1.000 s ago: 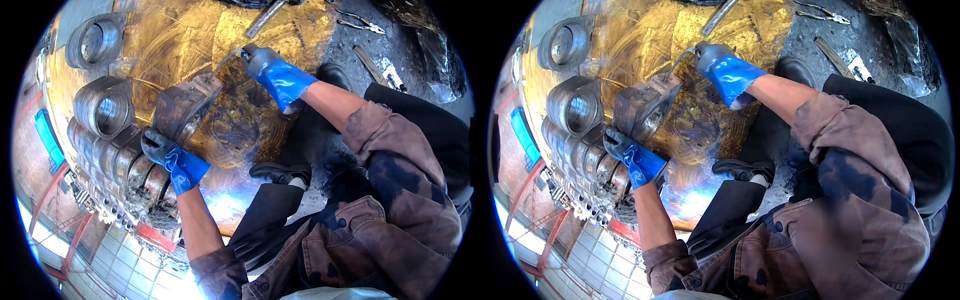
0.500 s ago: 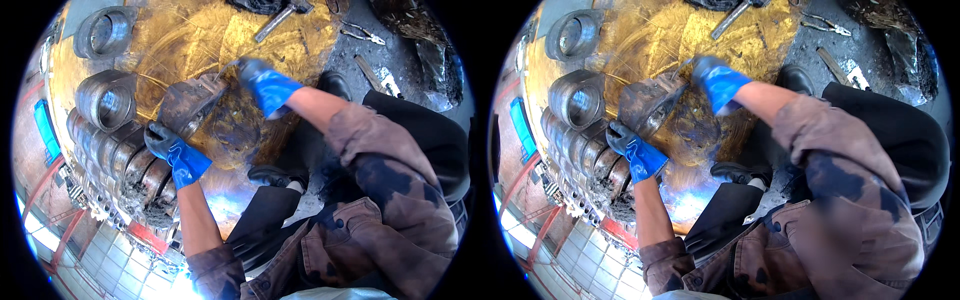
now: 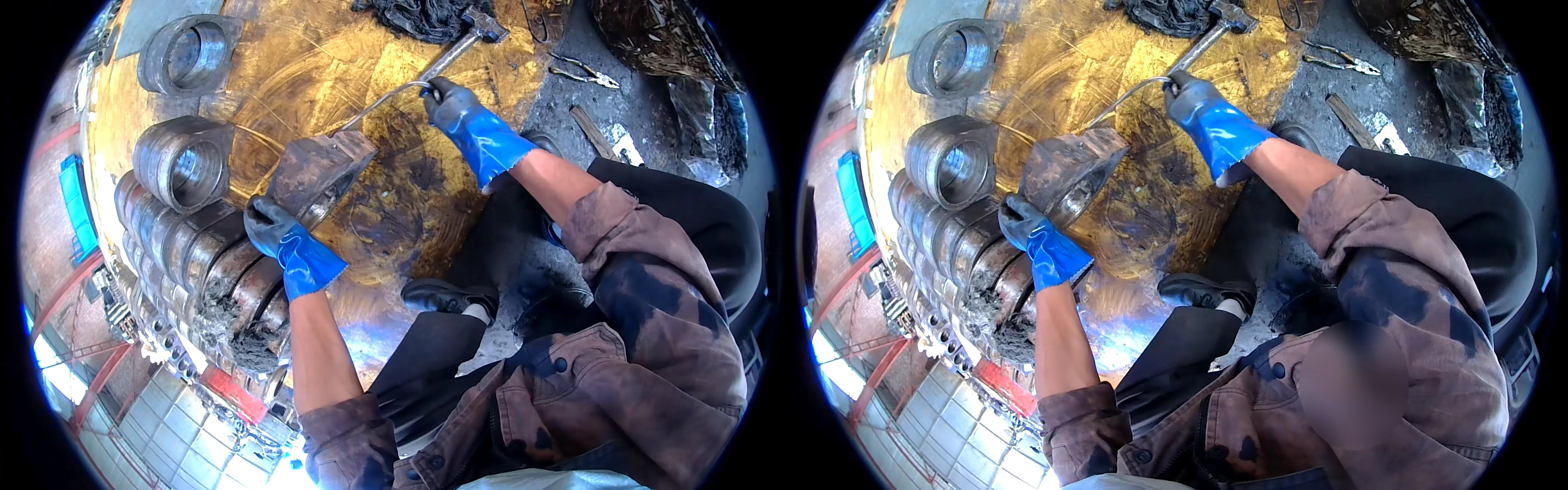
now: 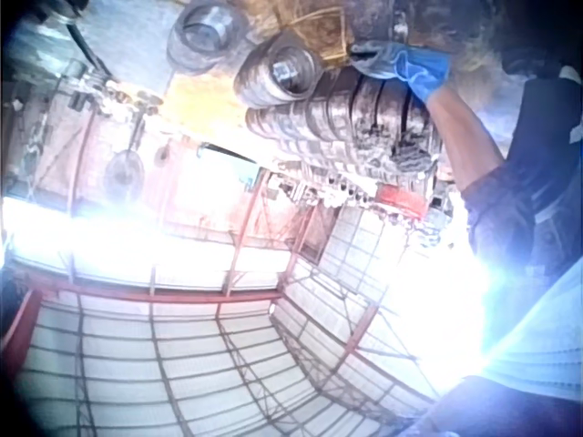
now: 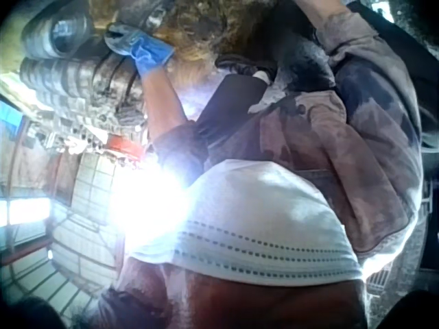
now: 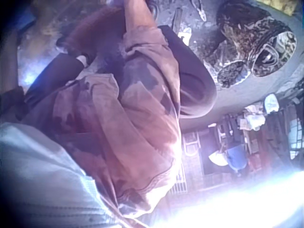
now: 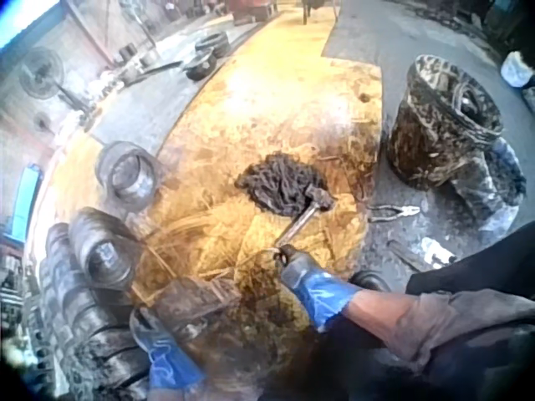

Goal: The person sits on the floor and uses a small metal tool to scrape and clean the interior of a cylindrical metal part. They repeatedly pick up the part, scrape the inside surface, and place it back down among other similar parts.

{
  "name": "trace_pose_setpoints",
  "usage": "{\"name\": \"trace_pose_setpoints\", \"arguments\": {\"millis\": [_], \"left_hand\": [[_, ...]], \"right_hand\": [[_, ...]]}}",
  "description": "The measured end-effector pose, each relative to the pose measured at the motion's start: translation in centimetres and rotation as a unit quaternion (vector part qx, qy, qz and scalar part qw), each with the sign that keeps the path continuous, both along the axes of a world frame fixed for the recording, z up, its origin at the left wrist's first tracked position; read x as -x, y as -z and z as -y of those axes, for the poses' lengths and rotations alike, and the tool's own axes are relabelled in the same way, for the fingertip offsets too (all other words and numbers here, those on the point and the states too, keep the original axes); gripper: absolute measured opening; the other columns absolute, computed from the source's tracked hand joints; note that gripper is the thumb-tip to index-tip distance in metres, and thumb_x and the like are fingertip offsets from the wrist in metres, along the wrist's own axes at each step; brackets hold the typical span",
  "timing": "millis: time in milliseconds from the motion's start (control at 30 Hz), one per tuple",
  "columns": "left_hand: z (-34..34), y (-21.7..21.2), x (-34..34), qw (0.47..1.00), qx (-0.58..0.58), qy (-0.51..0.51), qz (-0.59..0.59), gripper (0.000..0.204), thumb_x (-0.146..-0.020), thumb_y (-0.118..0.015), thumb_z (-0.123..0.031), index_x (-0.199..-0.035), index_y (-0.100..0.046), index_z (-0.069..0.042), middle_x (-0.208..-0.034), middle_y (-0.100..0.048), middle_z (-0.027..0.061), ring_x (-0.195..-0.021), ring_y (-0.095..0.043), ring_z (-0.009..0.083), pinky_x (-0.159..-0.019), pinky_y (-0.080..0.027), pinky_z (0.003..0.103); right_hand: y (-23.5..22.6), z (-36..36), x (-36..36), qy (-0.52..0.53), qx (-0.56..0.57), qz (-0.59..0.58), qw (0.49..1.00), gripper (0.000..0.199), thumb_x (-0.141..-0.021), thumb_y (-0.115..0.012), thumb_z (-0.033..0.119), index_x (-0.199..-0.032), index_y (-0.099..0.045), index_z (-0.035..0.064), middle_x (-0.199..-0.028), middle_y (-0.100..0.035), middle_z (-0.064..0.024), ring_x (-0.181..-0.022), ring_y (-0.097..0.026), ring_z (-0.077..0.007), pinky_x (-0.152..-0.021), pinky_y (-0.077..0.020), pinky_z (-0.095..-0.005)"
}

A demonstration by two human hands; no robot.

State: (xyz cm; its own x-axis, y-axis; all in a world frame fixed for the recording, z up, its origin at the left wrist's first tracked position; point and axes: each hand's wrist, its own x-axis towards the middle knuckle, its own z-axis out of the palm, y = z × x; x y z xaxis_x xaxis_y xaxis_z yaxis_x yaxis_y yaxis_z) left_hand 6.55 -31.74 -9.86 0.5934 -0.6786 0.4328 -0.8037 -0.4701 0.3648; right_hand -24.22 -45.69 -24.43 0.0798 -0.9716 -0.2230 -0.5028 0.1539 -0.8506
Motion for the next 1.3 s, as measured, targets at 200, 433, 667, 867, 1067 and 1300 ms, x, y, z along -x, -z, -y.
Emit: {"name": "trace_pose_setpoints", "arguments": {"millis": [200, 433, 667, 867, 1067, 1300], "left_hand": [[-0.9, 0.1, -0.4, 0.999, 0.001, -0.034, 0.033, 0.037, -0.103, -0.053, -0.026, -0.101, -0.070, 0.007, -0.097, -0.070, 0.0290, -0.088, -0.066, 0.0453, -0.081, -0.052, 0.050], [-0.7, 0.3, -0.2, 0.999, 0.013, -0.011, 0.038, 0.037, -0.103, -0.053, -0.026, -0.101, -0.070, 0.007, -0.097, -0.070, 0.0290, -0.088, -0.066, 0.0453, -0.081, -0.052, 0.050], [-1.2, -0.5, -0.9, 1.000, 0.006, -0.015, 0.025, 0.035, -0.102, -0.054, -0.025, -0.100, -0.070, 0.005, -0.093, -0.070, 0.0277, -0.085, -0.066, 0.0449, -0.079, -0.051, 0.050], [0.8, 0.7, 0.6, 0.999, 0.039, 0.008, 0.009, 0.035, -0.102, -0.054, -0.026, -0.096, -0.069, 0.004, -0.091, -0.070, 0.0263, -0.082, -0.066, 0.0437, -0.076, -0.051, 0.050], [-1.1, -0.2, -1.1, 1.000, 0.000, -0.012, 0.005, 0.034, -0.101, -0.053, -0.026, -0.095, -0.069, 0.003, -0.091, -0.070, 0.0262, -0.083, -0.067, 0.0437, -0.078, -0.051, 0.051], [-0.1, -0.4, -0.1, 0.999, 0.036, -0.004, 0.013, 0.035, -0.101, -0.054, -0.027, -0.098, -0.070, 0.004, -0.095, -0.071, 0.0272, -0.087, -0.067, 0.0443, -0.080, -0.052, 0.051]], "right_hand": [[-7.3, -1.6, -1.4, -0.045, -0.041, 0.002, 0.998, 0.028, -0.095, -0.065, 0.027, -0.118, -0.069, 0.0114, -0.094, -0.074, -0.0206, -0.086, -0.073, -0.0387, -0.075, -0.0567, -0.0456], [-8.7, -2.4, -2.1, -0.061, -0.012, 0.009, 0.998, 0.027, -0.095, -0.064, 0.026, -0.118, -0.069, 0.0127, -0.092, -0.074, -0.0206, -0.085, -0.072, -0.0399, -0.074, -0.0559, -0.0478], [-9.8, -2.7, -4.1, -0.091, -0.074, -0.041, 0.992, 0.022, -0.096, -0.061, 0.022, -0.114, -0.069, 0.0119, -0.087, -0.072, -0.0214, -0.082, -0.071, -0.0401, -0.071, -0.0556, -0.0485], [-1.5, -0.8, -3.2, -0.275, 0.275, -0.245, 0.888, 0.016, -0.089, -0.062, 0.008, -0.101, -0.069, 0.0008, -0.073, -0.068, -0.0137, -0.063, -0.064, -0.0301, -0.061, -0.0537, -0.0385], [-6.3, -2.1, -3.4, -0.300, 0.231, -0.213, 0.901, 0.007, -0.077, -0.063, 0.002, -0.080, -0.070, -0.0005, -0.082, -0.069, -0.0162, -0.070, -0.066, -0.0314, -0.064, -0.0557, -0.0360], [-10.8, -0.5, -2.9, -0.393, 0.091, -0.184, 0.896, 0.021, -0.093, -0.055, 0.007, -0.103, -0.072, -0.0025, -0.106, -0.069, -0.0228, -0.099, -0.071, -0.0335, -0.084, -0.0590, -0.0390]]}}
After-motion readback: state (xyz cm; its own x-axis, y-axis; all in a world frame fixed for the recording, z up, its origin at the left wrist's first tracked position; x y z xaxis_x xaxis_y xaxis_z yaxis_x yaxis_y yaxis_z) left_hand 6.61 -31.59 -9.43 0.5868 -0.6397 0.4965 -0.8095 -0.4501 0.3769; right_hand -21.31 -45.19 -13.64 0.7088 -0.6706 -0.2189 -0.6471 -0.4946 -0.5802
